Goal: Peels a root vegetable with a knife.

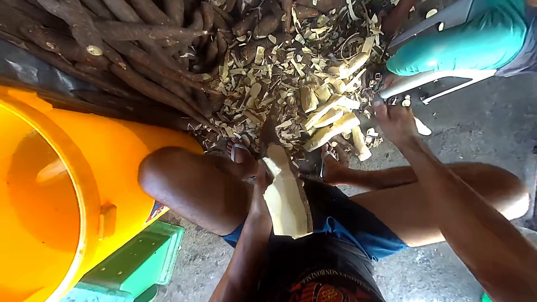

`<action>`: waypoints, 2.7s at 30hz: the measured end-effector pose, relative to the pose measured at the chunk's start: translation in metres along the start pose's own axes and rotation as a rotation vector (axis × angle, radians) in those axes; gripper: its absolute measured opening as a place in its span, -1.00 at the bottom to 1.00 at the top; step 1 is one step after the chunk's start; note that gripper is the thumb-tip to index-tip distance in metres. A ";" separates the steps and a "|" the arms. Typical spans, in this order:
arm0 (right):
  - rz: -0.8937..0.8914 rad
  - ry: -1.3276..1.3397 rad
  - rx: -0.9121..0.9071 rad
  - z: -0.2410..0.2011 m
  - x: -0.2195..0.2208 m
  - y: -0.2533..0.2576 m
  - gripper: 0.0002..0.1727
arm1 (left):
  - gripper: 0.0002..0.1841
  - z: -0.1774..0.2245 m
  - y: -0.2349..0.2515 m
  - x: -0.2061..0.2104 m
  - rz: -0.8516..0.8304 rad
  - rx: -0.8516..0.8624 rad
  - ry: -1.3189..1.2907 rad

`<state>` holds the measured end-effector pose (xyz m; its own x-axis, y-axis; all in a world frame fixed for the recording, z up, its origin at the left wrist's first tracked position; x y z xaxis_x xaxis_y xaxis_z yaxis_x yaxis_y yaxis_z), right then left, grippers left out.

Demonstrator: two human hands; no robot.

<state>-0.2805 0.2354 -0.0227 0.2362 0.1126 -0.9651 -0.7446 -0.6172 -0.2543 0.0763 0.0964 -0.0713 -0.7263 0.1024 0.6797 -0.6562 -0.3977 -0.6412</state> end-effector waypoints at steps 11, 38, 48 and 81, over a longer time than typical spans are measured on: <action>-0.154 0.091 -0.646 -0.135 -0.008 -0.086 0.00 | -0.51 0.020 -0.033 0.054 0.197 0.073 0.278; -0.478 0.109 -0.172 -0.055 0.055 -0.041 -0.28 | -0.17 -0.021 -0.040 0.008 -0.040 -0.095 -0.001; -0.312 0.105 -0.508 -0.108 0.041 -0.073 -0.11 | -0.25 -0.009 -0.027 0.008 -0.076 0.059 0.135; -0.369 -0.043 -0.277 -0.096 0.066 -0.050 -0.33 | -0.54 0.002 -0.038 0.031 0.278 0.120 0.215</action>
<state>-0.1680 0.1987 -0.0674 0.4236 0.3920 -0.8166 -0.4193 -0.7142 -0.5604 0.0792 0.1128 -0.0253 -0.9083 0.1590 0.3868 -0.4080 -0.5401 -0.7361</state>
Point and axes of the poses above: each hand's wrist, its own y-axis towards the middle knuckle, its own x-axis out of the palm, z = x × y, the point moved 4 cm from there along y, towards the middle knuckle, and after that the axes turned 11 degrees about -y, right-handed, at the moved point
